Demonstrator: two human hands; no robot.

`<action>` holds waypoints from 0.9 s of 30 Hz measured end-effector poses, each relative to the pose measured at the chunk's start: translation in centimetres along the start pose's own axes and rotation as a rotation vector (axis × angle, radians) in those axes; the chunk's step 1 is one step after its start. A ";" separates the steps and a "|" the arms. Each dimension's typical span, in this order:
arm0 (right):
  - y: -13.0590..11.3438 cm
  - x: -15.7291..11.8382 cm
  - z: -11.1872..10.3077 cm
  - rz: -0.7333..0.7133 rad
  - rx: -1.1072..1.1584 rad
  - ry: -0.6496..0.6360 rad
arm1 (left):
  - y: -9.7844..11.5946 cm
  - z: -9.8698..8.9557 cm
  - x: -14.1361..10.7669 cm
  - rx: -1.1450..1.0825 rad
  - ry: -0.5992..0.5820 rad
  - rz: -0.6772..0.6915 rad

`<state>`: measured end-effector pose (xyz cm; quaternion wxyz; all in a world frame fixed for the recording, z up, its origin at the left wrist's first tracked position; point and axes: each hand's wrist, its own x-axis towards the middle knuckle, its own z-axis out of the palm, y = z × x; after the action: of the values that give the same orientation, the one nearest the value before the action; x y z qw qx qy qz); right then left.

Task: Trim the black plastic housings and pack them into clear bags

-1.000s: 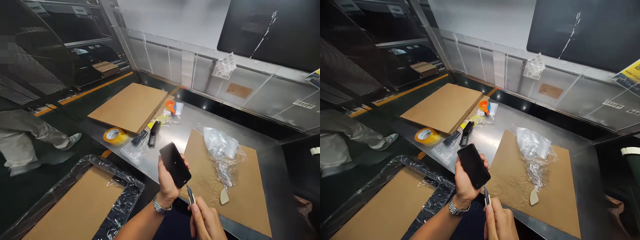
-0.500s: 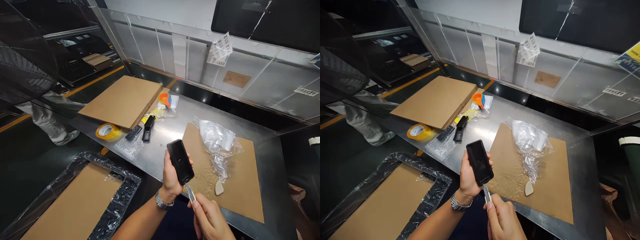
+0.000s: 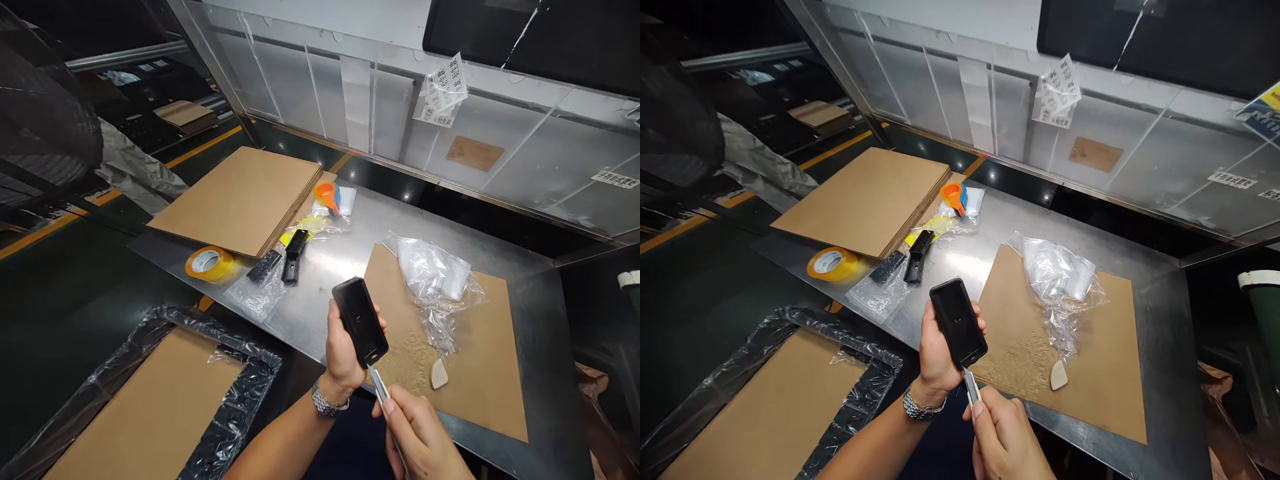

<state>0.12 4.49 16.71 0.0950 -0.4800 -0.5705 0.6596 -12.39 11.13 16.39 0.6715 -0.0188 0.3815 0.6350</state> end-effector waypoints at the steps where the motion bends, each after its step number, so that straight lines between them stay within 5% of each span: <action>1: 0.0 0.1 0.1 0.004 0.003 0.004 | 0.0 0.0 0.0 0.000 0.004 0.006; 6: -0.1 0.2 0.7 -0.003 0.017 0.089 | 0.2 -0.1 0.2 -0.006 -0.005 0.016; 27: -0.2 0.2 1.0 0.025 -0.005 0.061 | 0.4 -0.5 0.1 0.039 -0.042 0.031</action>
<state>-0.80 4.02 16.69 0.1030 -0.5071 -0.5631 0.6443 -13.02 11.04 16.14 0.6696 0.0134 0.3798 0.6381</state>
